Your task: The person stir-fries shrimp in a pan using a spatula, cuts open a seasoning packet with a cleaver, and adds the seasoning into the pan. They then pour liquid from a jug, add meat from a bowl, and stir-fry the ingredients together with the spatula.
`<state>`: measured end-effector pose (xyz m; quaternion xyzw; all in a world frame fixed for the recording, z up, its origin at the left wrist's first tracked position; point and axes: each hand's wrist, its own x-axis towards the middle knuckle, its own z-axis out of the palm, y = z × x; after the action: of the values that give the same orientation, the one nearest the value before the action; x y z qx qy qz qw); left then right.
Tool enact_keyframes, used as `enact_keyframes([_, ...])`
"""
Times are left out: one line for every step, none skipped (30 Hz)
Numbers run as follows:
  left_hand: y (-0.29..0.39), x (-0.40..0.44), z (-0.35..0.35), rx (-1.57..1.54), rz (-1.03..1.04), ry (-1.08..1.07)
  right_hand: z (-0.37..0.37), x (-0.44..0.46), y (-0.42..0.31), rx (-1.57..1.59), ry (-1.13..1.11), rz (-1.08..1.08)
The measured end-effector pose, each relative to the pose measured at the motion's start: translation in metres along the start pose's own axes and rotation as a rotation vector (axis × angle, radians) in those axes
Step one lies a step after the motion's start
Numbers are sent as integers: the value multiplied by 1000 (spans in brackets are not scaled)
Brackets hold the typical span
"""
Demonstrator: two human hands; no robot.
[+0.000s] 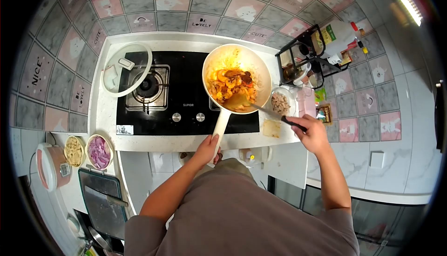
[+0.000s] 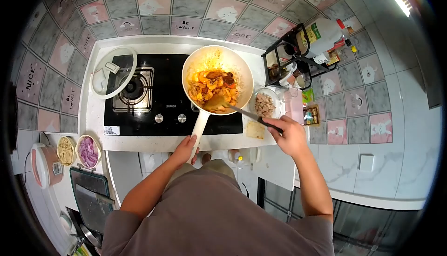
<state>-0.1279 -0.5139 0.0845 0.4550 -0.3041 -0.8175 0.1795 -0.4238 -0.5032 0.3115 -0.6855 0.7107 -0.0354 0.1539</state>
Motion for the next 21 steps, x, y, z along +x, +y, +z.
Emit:
enact_keyframes([0,1,0,2,1,0,3,0,1,1,1,1])
enact_keyframes([0,2,0,5,0,-13,11,0,4,20,19,37])
enact_keyframes([-1,1,2,9,-2,-27,20,-1,7,39,36,75])
enact_keyframes([-4,2,5,8,-4,-28,28,6,10,48,60,124])
enact_keyframes([-8,5,8,-10,-5,-34,34,13,10,48,60,124])
enact_keyframes([-10,7,11,-26,-6,-39,39,20,10,37,96,159])
enact_keyframes([-12,7,13,-21,-5,-39,44,26,11,25,132,196])
enact_keyframes([-13,7,15,-34,10,-44,52,33,14,122,144,240])
enact_keyframes([-14,7,16,-48,24,-51,60,37,17,125,147,244])
enact_keyframes([-13,6,16,-61,8,-55,69,41,17,230,185,259])
enact_keyframes([-12,5,16,-59,6,-56,75,43,15,334,221,272])
enact_keyframes([-11,5,15,-62,2,-57,75,43,-1,298,218,291])
enact_keyframes([-12,4,14,-65,-2,-57,86,42,-3,288,267,235])
enact_keyframes([-12,3,14,-61,-5,-57,90,38,-4,335,250,253])
enact_keyframes([-11,4,13,-71,-8,-65,92,37,-4,383,235,266])
enact_keyframes([-11,4,12,-83,-11,-73,88,36,-3,385,236,265])
enact_keyframes([-11,4,11,-81,-12,-72,81,32,2,401,250,243])
enact_keyframes([-12,5,12,-90,-27,-56,77,28,5,416,267,225])
enact_keyframes([-12,6,13,-99,-40,-43,76,28,7,415,272,231])
enact_keyframes([-12,7,13,-95,-41,-49,74,32,8,423,272,282])
enact_keyframes([-12,6,12,-97,-43,-47,74,37,8,434,270,331])
